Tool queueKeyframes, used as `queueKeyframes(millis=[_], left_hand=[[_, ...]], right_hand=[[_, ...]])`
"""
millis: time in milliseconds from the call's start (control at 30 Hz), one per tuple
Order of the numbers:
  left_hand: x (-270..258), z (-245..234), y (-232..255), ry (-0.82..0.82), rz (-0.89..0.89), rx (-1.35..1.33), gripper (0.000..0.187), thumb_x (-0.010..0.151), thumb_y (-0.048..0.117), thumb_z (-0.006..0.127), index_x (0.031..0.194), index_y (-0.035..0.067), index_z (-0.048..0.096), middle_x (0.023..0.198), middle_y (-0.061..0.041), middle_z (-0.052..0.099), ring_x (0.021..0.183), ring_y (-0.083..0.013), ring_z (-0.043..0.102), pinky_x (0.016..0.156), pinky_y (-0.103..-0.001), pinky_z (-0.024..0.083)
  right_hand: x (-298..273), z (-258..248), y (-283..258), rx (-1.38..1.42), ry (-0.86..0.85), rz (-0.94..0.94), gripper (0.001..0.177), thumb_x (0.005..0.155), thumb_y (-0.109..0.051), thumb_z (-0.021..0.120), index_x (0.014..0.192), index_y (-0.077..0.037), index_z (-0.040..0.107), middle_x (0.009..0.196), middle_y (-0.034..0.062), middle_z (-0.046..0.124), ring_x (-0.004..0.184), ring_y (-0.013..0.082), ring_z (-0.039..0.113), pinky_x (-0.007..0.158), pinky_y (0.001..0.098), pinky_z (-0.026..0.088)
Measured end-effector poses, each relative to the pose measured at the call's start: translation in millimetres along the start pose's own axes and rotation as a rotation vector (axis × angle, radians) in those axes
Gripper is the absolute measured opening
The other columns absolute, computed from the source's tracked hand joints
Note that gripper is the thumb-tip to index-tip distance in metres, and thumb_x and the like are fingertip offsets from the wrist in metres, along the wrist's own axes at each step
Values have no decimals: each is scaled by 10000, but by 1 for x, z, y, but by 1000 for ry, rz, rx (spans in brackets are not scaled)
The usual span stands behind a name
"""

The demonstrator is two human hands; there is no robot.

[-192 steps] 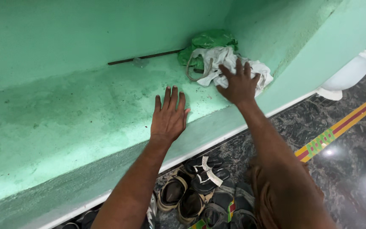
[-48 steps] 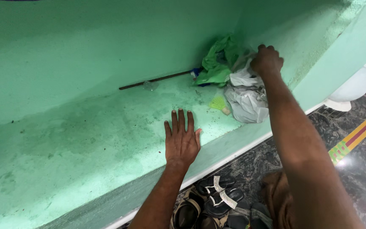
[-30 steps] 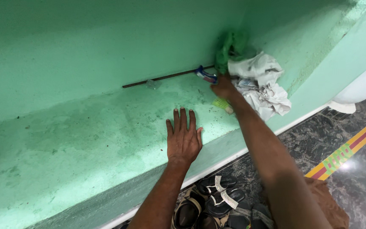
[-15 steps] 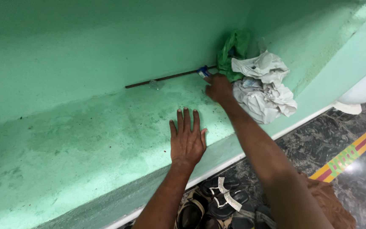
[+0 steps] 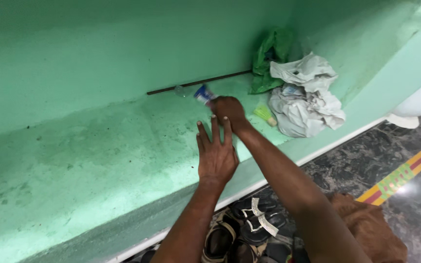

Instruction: The person sits on the floor and organizes a collection of shoes and sandals from a built-in wall shelf. They pick up each pair individually, inspect them, and place them on the floor in a row. After removing all footwear, the person uses a cloth to wipe the shelf surface clean.

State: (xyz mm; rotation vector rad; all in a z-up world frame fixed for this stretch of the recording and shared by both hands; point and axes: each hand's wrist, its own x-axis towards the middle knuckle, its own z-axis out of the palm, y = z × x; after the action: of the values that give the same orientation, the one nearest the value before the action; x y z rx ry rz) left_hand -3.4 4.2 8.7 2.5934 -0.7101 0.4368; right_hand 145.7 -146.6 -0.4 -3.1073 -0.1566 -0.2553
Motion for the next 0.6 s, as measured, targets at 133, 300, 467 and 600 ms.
queueKeyframes(millis=[133,300,467,600], left_hand=[[-2,1,-6,271,30,-165,691,939,185,530,1557,-5,284,1571,-356,281,1424,-599,288,1158,-636,310],[-12,2,-11,418,74,-409,556,970,161,520,1491,-2,414,1532,-278,434,1415,-483,447,1178,-518,403],[-47,-9,-6,220,-27,-680,455,1024,245,561,1424,32,517,1472,-208,535,1345,-391,522,1114,-467,438],[-89,-13,-6,93,-65,-783,425,1019,222,607,1396,35,553,1414,-193,596,1297,-368,584,1051,-448,477]], right_hand=[[-71,-23,-26,131,211,-220,171,884,-206,653,889,-48,717,950,162,727,904,351,693,838,477,529],[-172,-46,-21,74,369,-251,165,822,-147,652,910,-53,755,879,155,721,872,351,678,862,497,519],[-266,-77,38,-320,61,193,240,932,-288,644,860,-93,763,948,134,740,944,302,716,1071,568,445],[-330,-95,57,-232,-143,385,360,840,-424,714,1054,-135,741,1069,143,738,1024,347,708,973,554,510]])
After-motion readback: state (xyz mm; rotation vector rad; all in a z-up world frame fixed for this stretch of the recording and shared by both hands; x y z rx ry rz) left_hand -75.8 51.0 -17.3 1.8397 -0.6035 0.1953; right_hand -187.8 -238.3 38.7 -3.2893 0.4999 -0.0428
